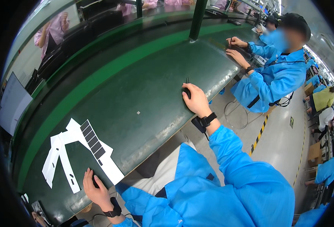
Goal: Assembling the internal components of a laptop or tablet, including applying tape and securing small parts with a stylus/tweezer tool.
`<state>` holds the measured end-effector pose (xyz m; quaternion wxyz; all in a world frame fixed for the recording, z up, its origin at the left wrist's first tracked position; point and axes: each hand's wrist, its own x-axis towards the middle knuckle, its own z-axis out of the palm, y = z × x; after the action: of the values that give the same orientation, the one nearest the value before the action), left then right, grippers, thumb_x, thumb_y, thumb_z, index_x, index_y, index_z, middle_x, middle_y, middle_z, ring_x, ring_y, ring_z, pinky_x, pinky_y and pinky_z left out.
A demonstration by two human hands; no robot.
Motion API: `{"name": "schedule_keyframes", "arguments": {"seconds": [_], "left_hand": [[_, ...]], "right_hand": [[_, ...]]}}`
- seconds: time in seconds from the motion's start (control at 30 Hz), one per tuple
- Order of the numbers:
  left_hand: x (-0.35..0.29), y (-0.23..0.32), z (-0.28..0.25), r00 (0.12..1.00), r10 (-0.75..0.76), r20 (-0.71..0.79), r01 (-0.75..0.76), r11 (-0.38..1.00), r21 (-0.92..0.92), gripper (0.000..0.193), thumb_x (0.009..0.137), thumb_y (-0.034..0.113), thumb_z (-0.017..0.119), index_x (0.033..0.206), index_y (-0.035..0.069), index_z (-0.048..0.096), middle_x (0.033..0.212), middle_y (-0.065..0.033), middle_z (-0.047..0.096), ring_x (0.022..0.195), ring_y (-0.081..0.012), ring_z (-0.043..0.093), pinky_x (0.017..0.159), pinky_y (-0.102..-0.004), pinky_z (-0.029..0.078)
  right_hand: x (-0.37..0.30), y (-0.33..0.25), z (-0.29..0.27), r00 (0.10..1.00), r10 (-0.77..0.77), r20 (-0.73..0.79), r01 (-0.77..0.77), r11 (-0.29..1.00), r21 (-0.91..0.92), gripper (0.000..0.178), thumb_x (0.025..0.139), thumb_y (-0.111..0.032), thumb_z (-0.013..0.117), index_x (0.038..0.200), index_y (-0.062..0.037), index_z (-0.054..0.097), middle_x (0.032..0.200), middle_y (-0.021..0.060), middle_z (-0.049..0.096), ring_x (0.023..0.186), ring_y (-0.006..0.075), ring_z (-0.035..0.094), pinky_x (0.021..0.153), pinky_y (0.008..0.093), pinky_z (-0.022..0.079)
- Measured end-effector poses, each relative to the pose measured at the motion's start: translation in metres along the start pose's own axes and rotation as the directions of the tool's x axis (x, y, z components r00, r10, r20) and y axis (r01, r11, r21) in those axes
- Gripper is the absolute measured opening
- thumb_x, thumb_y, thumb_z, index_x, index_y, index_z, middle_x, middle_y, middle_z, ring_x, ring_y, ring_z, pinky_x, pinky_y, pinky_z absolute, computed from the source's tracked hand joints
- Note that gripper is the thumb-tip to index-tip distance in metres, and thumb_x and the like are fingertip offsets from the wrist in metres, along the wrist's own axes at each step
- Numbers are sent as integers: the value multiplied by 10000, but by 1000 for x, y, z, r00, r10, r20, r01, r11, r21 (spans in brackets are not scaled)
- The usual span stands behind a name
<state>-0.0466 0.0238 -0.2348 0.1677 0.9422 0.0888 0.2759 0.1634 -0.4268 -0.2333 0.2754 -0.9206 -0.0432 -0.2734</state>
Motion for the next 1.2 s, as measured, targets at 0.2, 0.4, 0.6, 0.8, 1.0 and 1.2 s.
{"name": "schedule_keyframes", "arguments": {"seconds": [0.2, 0.4, 0.6, 0.8, 1.0, 1.2], "left_hand": [[-2, -1, 1, 1000, -2, 7, 2, 1000, -20, 250, 919, 80, 535, 1120, -7, 656, 1231, -129, 656, 1198, -335, 572, 1011, -424, 424], [-5, -5, -1, 1000, 10, 13, -10, 1000, 9, 254, 922, 81, 537, 1132, -5, 652, 1239, -125, 653, 1203, -330, 569, 1018, -422, 420], [1, -1, 4, 1000, 30, 2, -30, 1000, -2, 256, 937, 106, 544, 1144, 0, 652, 1250, -134, 650, 1192, -327, 578, 1010, -412, 433], [2, -7, -4, 999, 49, -20, -50, 997, -67, 264, 898, 113, 574, 1130, 17, 655, 1242, -137, 648, 1207, -348, 563, 1018, -434, 419], [-2, -2, -5, 998, 32, -62, -35, 998, -55, 247, 851, 137, 617, 1078, 55, 671, 1206, -93, 667, 1169, -306, 593, 966, -418, 438], [-6, 1, -8, 997, 1, -75, -3, 999, -35, 223, 840, 120, 613, 1043, 62, 684, 1182, -68, 678, 1163, -280, 598, 957, -401, 442]], "right_hand": [[-3, 2, 0, 1000, -6, -2, 6, 1000, -11, 252, 871, -172, 615, 1108, -86, 623, 1142, 156, 665, 1175, 338, 576, 971, 437, 461], [-5, -7, -4, 1000, 10, -27, -11, 1000, -7, 249, 867, -153, 608, 1101, -71, 615, 1115, 155, 670, 1073, 348, 612, 920, 434, 486], [5, -2, -2, 1000, 9, -28, -10, 999, -33, 241, 859, -124, 595, 1091, -61, 610, 1066, 173, 676, 1014, 371, 626, 875, 453, 506], [9, -6, 9, 998, -53, -29, 51, 997, -52, 338, 842, -139, 567, 1158, -30, 620, 1113, 207, 658, 1084, 376, 602, 953, 444, 480], [3, -4, 3, 996, -91, 14, 92, 981, -171, 346, 853, -116, 587, 1191, -43, 593, 1145, 204, 647, 1208, 396, 537, 1008, 460, 447], [-3, -8, 4, 999, -43, -4, 41, 986, -160, 341, 865, -110, 602, 1201, -54, 571, 1156, 189, 650, 1198, 387, 543, 1000, 459, 449]]}}
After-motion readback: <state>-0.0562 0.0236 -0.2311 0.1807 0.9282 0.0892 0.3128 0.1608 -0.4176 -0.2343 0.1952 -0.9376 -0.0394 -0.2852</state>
